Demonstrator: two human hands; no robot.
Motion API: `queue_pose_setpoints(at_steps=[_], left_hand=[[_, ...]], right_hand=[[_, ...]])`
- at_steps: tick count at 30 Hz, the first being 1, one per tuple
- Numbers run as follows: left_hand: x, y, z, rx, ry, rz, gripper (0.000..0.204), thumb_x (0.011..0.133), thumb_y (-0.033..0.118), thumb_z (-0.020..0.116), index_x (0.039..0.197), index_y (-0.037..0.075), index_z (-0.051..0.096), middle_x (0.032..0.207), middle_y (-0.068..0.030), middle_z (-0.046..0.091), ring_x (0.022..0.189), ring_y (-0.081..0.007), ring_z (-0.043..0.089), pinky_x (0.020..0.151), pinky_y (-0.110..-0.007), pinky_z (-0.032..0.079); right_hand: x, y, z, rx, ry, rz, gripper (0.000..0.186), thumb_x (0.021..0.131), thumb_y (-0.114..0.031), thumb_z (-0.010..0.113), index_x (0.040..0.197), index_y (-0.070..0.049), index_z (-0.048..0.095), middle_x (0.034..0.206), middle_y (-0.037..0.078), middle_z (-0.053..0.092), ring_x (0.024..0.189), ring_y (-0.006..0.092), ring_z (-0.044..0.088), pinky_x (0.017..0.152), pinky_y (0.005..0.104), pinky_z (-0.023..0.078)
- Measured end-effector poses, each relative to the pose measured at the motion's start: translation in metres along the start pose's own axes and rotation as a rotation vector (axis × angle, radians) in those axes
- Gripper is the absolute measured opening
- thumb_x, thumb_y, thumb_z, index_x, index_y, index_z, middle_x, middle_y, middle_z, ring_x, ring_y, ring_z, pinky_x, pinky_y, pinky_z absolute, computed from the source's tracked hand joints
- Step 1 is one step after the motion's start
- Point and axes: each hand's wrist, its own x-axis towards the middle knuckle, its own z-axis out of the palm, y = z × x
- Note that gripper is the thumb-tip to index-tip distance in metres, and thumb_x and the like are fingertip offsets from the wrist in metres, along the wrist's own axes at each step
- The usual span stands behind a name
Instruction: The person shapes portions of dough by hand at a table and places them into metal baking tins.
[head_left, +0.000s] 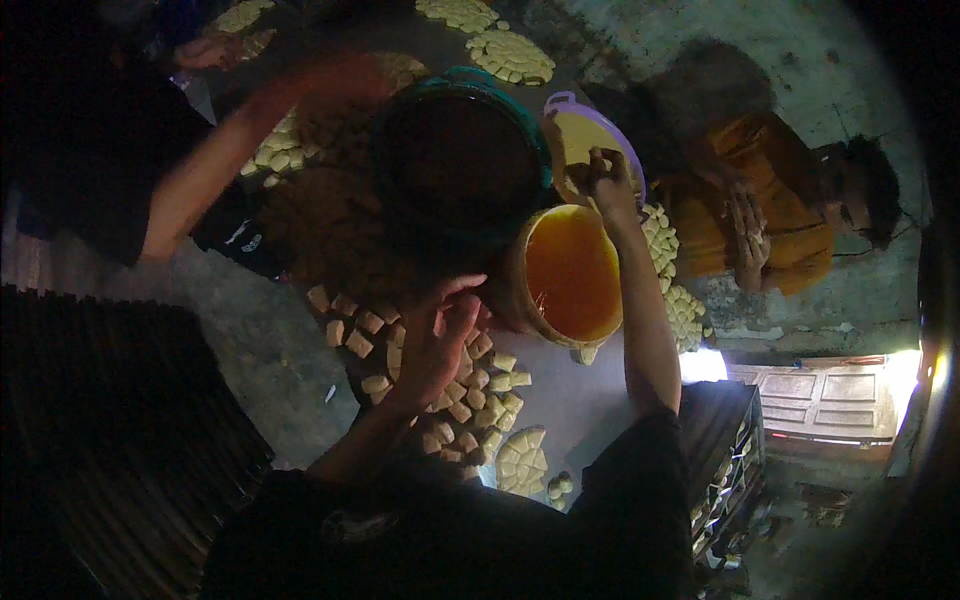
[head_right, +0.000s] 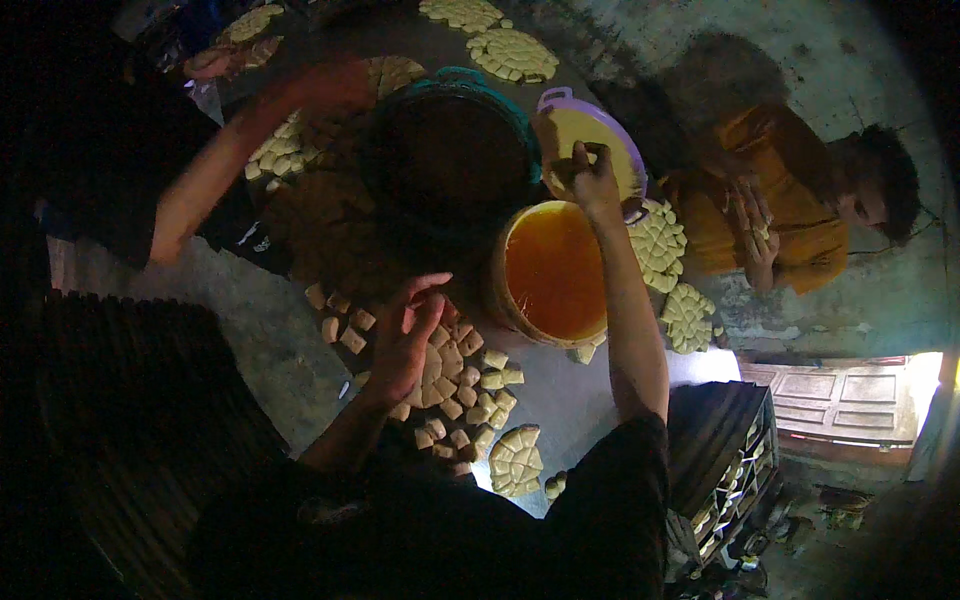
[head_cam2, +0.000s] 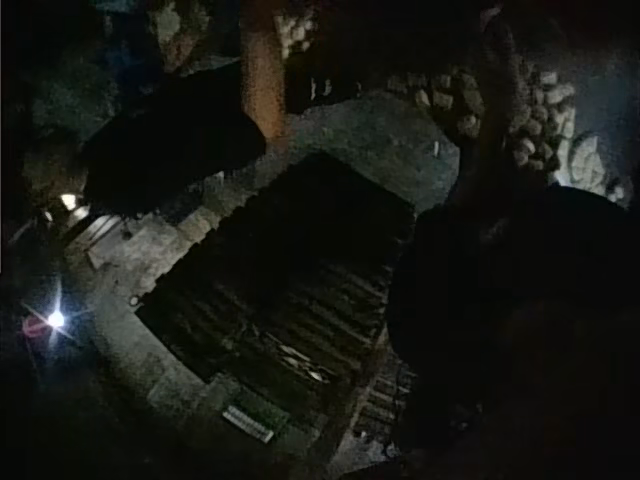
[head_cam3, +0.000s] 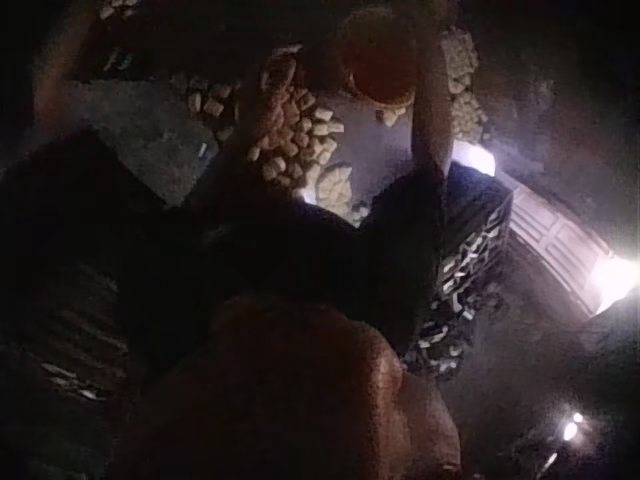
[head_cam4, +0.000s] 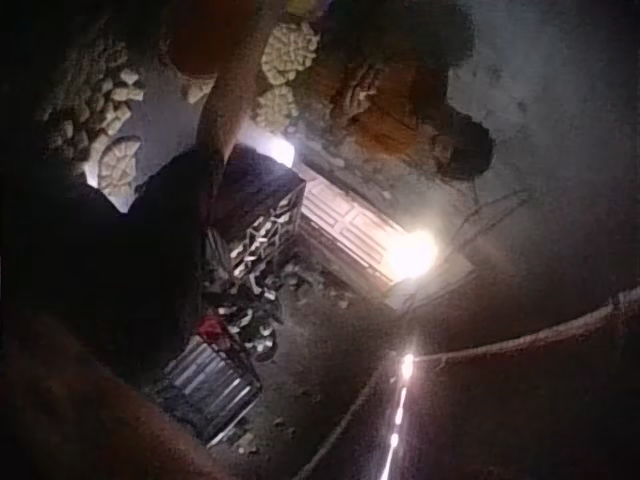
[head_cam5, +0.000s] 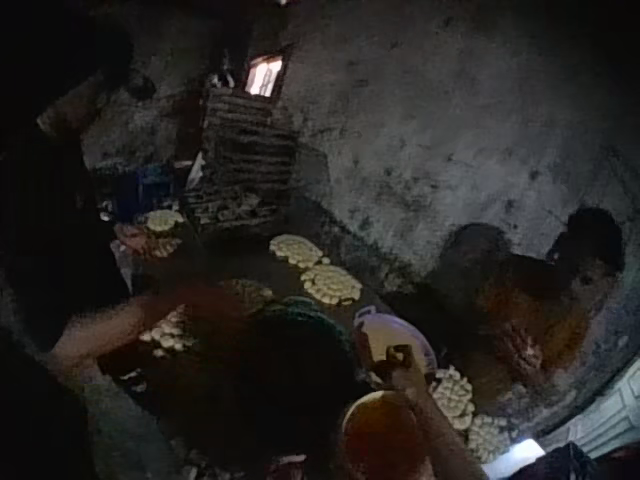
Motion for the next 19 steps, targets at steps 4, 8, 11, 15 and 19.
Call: queue_pose_setpoints(at_steps=[4, 8, 11, 15, 19], left_hand=[[-0.008, 0.039, 0.012, -0.179, -0.025, -0.151, 0.04, 0.105, 0.031, 0.049, 0.134, 0.003, 0.055, 0.122, -0.012, 0.062, 0.093, -0.013, 0.059, 0.089, -0.03, 0.049], [-0.031, 0.058, 0.032, -0.63, -0.229, -0.373, 0.052, 0.106, 0.04, 0.048, 0.14, 0.002, 0.048, 0.134, -0.0094, 0.057, 0.122, -0.0224, 0.057, 0.104, -0.036, 0.044], [-0.058, 0.072, 0.054, -0.876, -0.296, -0.447, 0.059, 0.103, 0.042, 0.052, 0.143, 0.0, 0.042, 0.142, -0.0116, 0.051, 0.133, -0.0251, 0.048, 0.114, -0.04, 0.037], [-0.094, 0.077, 0.081, -1.079, -0.411, -0.585, 0.057, 0.103, 0.042, 0.051, 0.141, 0.0, 0.045, 0.142, -0.011, 0.051, 0.134, -0.0238, 0.046, 0.114, -0.041, 0.036], [-0.138, 0.062, 0.118, -0.939, -0.464, -0.484, 0.055, 0.101, 0.037, 0.058, 0.143, 0.005, 0.044, 0.145, -0.0099, 0.049, 0.134, -0.0229, 0.046, 0.114, -0.039, 0.036]], right_hand=[[-0.126, -0.049, 0.008, 0.472, -0.096, -0.034, 0.032, 0.105, -0.022, 0.054, 0.131, -0.004, 0.052, 0.117, 0.011, 0.064, 0.098, 0.0163, 0.064, 0.079, 0.0275, 0.053], [-0.259, -0.067, 0.01, 0.704, -0.216, -0.129, 0.034, 0.101, -0.003, 0.053, 0.134, -0.004, 0.044, 0.119, 0.014, 0.066, 0.1, 0.0192, 0.068, 0.083, 0.0279, 0.058], [-0.304, -0.054, -0.004, 0.731, -0.157, -0.271, 0.032, 0.101, -0.004, 0.055, 0.131, -0.003, 0.044, 0.116, 0.016, 0.067, 0.092, 0.0205, 0.07, 0.08, 0.0299, 0.059], [-0.357, -0.023, -0.066, 0.536, -0.13, -0.35, 0.024, 0.1, -0.01, 0.06, 0.12, 0.002, 0.054, 0.117, 0.017, 0.068, 0.103, 0.0199, 0.067, 0.082, 0.0286, 0.057], [-0.403, -0.025, -0.104, 0.046, -0.077, -0.623, 0.047, 0.096, -0.012, 0.067, 0.14, -0.002, 0.053, 0.144, 0.021, 0.052, 0.125, 0.0282, 0.058, 0.097, 0.0408, 0.054]])
